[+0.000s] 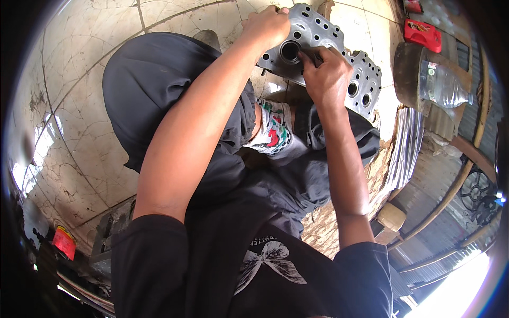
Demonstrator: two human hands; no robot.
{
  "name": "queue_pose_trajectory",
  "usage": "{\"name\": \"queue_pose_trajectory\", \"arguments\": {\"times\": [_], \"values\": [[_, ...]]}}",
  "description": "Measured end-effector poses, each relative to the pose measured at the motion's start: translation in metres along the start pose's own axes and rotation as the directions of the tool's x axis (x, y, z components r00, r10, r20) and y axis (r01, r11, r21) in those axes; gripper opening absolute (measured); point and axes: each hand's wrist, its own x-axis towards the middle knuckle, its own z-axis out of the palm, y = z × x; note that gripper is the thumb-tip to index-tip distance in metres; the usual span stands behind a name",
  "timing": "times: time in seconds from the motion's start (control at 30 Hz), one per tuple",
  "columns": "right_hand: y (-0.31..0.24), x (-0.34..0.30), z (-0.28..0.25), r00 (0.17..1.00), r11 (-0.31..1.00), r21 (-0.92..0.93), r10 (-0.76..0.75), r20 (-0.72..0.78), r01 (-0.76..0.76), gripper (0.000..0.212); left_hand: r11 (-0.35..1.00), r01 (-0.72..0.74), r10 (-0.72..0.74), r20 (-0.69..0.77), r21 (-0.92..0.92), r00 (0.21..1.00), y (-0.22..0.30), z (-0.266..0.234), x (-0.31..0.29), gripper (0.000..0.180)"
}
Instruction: The person sits on the floor and repeatedly scrubs the surface and cylinder bores of a metal engine block using a small abrasive pad. They rotate the block to access different areas and continue scrubbing multiple holes and flat surfaces.
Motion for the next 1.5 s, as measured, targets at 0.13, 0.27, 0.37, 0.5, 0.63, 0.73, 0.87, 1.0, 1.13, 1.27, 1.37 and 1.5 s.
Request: {"name": "queue_pose_trajectory", "arguments": {"times": [0.13,0.27,0.37,0.5,0.63,0.73,0.87,1.0,1.13,1.27,1.37,1.5], "values": [[-0.009,-0.002,0.001,0.991,0.991,0.008,0.135,0.002,-0.135,0.018,1.000,0.018,-0.018,0.014,-0.001,1.000,0.003,0.003,-0.002,0.055],[-0.011,0.004,0.010,0.993,0.997,-0.016,0.074,-0.096,-0.076,0.017,0.999,0.036,-0.035,0.014,-0.030,0.999,0.003,0.003,0.000,0.055],[-0.005,-0.008,0.008,0.989,0.992,-0.008,0.123,-0.080,-0.124,0.018,1.000,-0.007,0.007,0.012,0.027,1.000,0.000,0.002,0.003,0.055],[-0.014,0.005,0.010,0.979,0.980,-0.047,0.186,-0.083,-0.191,0.022,0.998,-0.006,0.009,-0.047,0.067,0.999,0.002,0.004,0.002,0.054],[-0.012,-0.010,0.008,0.963,0.964,0.000,0.264,-0.048,-0.264,0.022,0.999,-0.001,0.001,0.008,0.038,1.000,-0.003,0.007,-0.003,0.055],[-0.016,-0.014,0.010,0.947,0.948,0.045,0.317,-0.057,-0.315,0.021,0.999,-0.012,0.014,-0.022,0.053,1.000,0.001,0.002,-0.001,0.054],[-0.021,-0.003,0.012,0.952,0.956,0.065,0.292,-0.089,-0.287,0.019,1.000,0.008,-0.008,-0.001,-0.003,1.000,-0.001,0.004,-0.002,0.054],[-0.013,-0.017,0.016,0.943,0.946,0.111,0.317,-0.104,-0.306,0.023,1.000,0.009,-0.009,-0.010,0.025,1.000,0.002,0.004,-0.006,0.053],[-0.013,-0.006,0.017,0.961,0.968,0.040,0.251,-0.119,-0.247,0.023,1.000,-0.030,0.030,0.005,0.008,1.000,-0.003,0.004,0.001,0.053],[-0.018,-0.025,0.015,0.946,0.953,0.075,0.302,-0.120,-0.294,0.023,0.991,-0.032,0.036,-0.030,0.132,0.999,0.005,0.006,-0.008,0.052],[-0.015,-0.001,0.018,0.959,0.970,0.091,0.238,-0.152,-0.226,0.022,0.996,-0.028,0.030,-0.023,0.085,0.999,0.005,0.006,-0.002,0.053],[-0.011,-0.020,0.015,0.958,0.965,0.032,0.262,-0.118,-0.260,0.024,0.997,-0.025,0.029,-0.063,0.070,0.998,-0.002,0.006,-0.001,0.053]]}}
